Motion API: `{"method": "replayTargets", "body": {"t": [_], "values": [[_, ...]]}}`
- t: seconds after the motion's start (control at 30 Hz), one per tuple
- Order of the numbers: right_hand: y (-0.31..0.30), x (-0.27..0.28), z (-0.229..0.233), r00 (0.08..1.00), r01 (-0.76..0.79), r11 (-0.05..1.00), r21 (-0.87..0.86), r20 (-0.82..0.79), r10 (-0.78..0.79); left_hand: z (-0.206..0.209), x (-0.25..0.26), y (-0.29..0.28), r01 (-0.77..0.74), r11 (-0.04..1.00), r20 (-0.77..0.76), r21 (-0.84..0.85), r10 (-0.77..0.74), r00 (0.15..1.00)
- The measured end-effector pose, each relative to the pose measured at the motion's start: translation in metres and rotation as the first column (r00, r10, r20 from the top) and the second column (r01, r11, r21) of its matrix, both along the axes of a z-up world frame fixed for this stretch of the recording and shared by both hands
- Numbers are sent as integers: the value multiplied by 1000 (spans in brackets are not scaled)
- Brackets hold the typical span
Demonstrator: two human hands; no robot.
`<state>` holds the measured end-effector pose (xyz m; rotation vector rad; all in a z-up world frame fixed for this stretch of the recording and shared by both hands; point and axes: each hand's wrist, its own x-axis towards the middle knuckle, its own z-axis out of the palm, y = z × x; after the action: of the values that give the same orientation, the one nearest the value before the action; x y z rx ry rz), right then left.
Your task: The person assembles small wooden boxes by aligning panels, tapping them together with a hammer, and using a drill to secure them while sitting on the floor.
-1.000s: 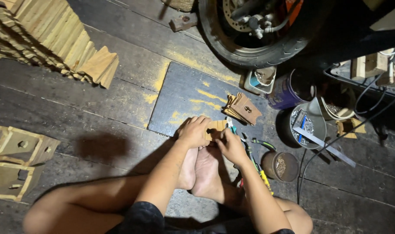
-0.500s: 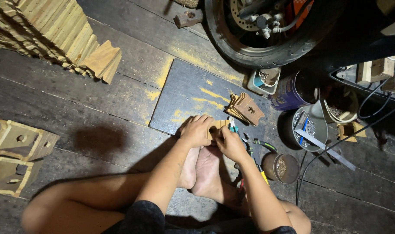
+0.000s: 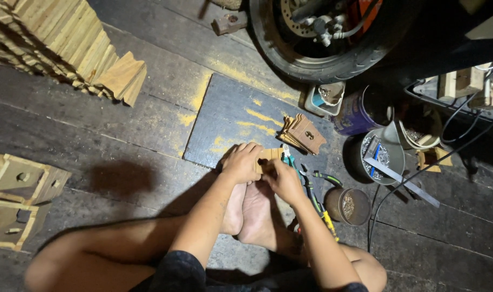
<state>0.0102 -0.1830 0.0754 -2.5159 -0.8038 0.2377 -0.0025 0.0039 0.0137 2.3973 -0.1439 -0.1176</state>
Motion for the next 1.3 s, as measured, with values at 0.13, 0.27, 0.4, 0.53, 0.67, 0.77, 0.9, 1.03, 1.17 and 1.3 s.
{"method": "replayTargets", "body": {"t": [0.13, 0.27, 0.4, 0.53, 0.67, 0.77, 0.9, 1.03, 1.17, 1.3], "values": [[-40, -41, 44, 988, 147, 988, 56, 34, -149, 36, -11, 7, 1, 1000, 13, 1, -1, 1000], [-105, -83, 32, 736, 461, 683, -567, -186, -651, 50, -5, 7, 36, 999, -97, 17, -35, 995], [-134, -91, 1, 636, 305, 552, -776, -266, -724, 60, -2, 8, 80, 996, -188, 42, -71, 980], [-160, -93, -21, 608, 420, 713, -562, -409, -681, 52, -2, 7, 75, 995, -197, 67, -60, 979], [-143, -100, 0, 568, 651, 751, 111, -727, -385, 57, -4, 7, 100, 990, -195, 99, -80, 978], [-90, -96, 55, 597, 573, 801, 175, -758, -262, 57, -5, 7, 106, 988, -203, 114, -81, 976], [-66, -94, 75, 804, 369, 919, 139, -544, -241, 63, -3, 5, 117, 985, -206, 124, -89, 974], [-48, -88, 100, 907, 297, 955, -9, -309, -285, 45, -4, 5, 111, 987, -133, 112, -96, 986], [-44, -84, 89, 919, 324, 946, 26, -249, -307, 54, 4, 7, 142, 977, -164, 162, -115, 980], [-58, -87, 33, 943, 332, 942, 42, -52, -330, 25, -5, 2, 70, 958, 42, 277, -85, 995]]}}
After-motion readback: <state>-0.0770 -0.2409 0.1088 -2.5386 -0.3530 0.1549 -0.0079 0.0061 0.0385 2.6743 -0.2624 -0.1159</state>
